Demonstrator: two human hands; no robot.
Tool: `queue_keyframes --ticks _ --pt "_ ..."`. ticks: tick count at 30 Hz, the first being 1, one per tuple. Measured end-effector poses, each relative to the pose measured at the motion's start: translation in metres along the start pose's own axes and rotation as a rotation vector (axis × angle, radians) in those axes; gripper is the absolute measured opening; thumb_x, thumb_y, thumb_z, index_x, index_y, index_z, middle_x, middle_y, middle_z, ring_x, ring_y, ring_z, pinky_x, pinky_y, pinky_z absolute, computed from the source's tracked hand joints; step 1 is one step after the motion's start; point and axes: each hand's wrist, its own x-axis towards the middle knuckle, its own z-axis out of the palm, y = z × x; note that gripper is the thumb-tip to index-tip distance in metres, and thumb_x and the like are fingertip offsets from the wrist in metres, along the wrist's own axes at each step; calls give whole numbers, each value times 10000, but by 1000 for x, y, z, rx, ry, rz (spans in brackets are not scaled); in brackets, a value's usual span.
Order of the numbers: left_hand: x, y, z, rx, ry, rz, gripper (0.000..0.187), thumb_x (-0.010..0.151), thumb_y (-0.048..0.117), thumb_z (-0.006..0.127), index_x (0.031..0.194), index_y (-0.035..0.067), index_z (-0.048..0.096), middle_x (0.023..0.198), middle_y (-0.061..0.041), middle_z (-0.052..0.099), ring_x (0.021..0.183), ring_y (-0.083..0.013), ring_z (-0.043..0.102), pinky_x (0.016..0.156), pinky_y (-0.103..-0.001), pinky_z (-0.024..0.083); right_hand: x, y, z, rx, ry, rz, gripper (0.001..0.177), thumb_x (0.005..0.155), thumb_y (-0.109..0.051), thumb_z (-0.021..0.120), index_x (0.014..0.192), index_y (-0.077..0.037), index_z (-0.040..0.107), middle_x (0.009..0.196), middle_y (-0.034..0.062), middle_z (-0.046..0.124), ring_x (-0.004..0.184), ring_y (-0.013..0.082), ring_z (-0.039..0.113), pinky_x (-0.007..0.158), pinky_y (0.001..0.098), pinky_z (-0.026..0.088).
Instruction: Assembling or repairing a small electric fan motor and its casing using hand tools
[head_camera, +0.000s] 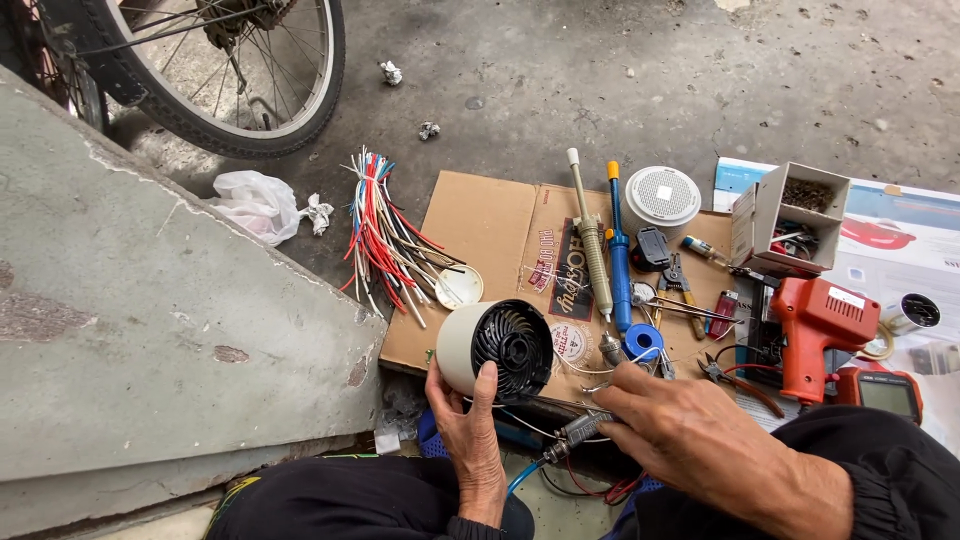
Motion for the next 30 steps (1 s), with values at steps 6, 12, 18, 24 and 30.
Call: queue_keyframes --ticks 6,12,18,24,30 --pt "3 -2 -1 -159 2 -149 885 771 356 779 1615 196 565 1512 -59 689 1362 -232 667 1090 -456 550 -8 -34 -24 514 326 200 264 917 -282 865 1162 -187 844 1144 -37 865 991 99 837 915 287 608" --pt "-9 11 0 -176 -55 -223 856 813 391 724 1629 196 556 1629 -45 649 1496 -258 620 1156 -536 571 -10 -50 -8 523 389 388 322 908 -325 845 1228 -296 823 1211 -90 883 1015 104 842 810 310 607" --pt "-15 9 -5 -193 -96 -229 951 774 452 723 1679 269 494 1743 24 542 1628 -247 490 1243 -624 444 -9 -45 5 235 459 226 402 881 -403 869 1259 -314 765 1215 -104 863 995 129 843 746 331 608" --pt "-12 -1 -10 -203 -103 -238 937 774 436 732 1669 278 506 1738 27 557 1622 -218 497 1252 -595 397 -15 -46 12 235 488 248 411 872 -384 872 1268 -317 784 1187 -125 874 906 79 836 707 300 596" --pt "-11 -6 -10 -221 -112 -226 902 795 392 732 1662 265 515 1731 9 561 1607 -243 512 1234 -598 425 -19 -50 19 270 530 258 391 858 -362 894 1229 -277 807 1160 -111 883 909 80 840 772 289 635"
